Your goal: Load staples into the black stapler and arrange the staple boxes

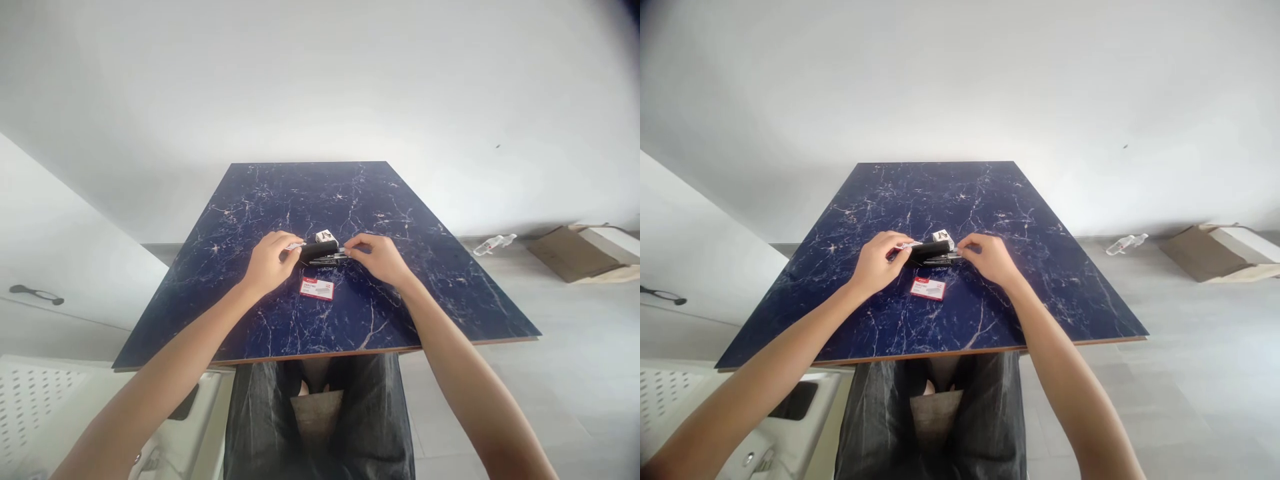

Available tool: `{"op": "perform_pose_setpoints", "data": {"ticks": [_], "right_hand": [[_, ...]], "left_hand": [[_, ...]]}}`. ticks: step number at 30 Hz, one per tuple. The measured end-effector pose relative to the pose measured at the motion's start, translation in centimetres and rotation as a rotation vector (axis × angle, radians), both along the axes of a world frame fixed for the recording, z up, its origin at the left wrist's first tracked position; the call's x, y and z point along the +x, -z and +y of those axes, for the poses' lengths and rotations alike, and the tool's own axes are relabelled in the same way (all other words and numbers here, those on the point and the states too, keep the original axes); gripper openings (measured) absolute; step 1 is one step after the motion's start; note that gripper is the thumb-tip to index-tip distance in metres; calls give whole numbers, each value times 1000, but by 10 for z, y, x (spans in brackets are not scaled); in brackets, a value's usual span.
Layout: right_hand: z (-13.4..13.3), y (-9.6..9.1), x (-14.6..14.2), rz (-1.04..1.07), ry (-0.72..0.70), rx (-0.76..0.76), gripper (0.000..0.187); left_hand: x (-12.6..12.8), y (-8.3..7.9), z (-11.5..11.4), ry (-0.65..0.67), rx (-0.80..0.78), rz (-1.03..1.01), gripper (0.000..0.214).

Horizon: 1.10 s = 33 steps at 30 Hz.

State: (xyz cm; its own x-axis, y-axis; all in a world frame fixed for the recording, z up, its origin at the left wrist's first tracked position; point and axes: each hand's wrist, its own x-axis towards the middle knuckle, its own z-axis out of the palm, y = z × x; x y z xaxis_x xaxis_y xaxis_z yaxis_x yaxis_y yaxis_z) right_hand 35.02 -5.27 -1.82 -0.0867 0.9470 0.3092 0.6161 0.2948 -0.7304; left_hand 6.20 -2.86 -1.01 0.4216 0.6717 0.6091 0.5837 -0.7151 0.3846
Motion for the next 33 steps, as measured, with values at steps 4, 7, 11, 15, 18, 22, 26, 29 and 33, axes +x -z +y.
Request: {"op": "perform_pose_setpoints", "data": {"ticks": [4,7,11,15,18,22,26,29,33], "right_hand": [[3,9,-5,-28,-51,-27,13],[3,11,-6,-2,-78,-38,13],[2,10,-4,-17,-66,-47,14],[1,7,-6,-79,-68,-77,12],[0,5,-7,-79,-70,-75,10],[-1,4,-7,-36,-53,-68,11],[-1,3,-7,-24,-65,-87,12],[0,5,-7,-37,-79,-88,11],[1,7,-8,-69,-84,-85,11]], "left_hand": [[-5,4,7,-31,-36,46,20],[-5,4,7,-44,-60,74,21],[-4,3,6,-38,-93,110,22],[-4,2,6,-24,-116,124,24],[-4,2,6,-24,-131,129,25],[-4,3,7,-15,-145,135,26],[-5,4,8,-20,-138,140,25],[-5,5,9,-25,-134,148,25],[-3,4,7,-25,-155,149,26]]}}
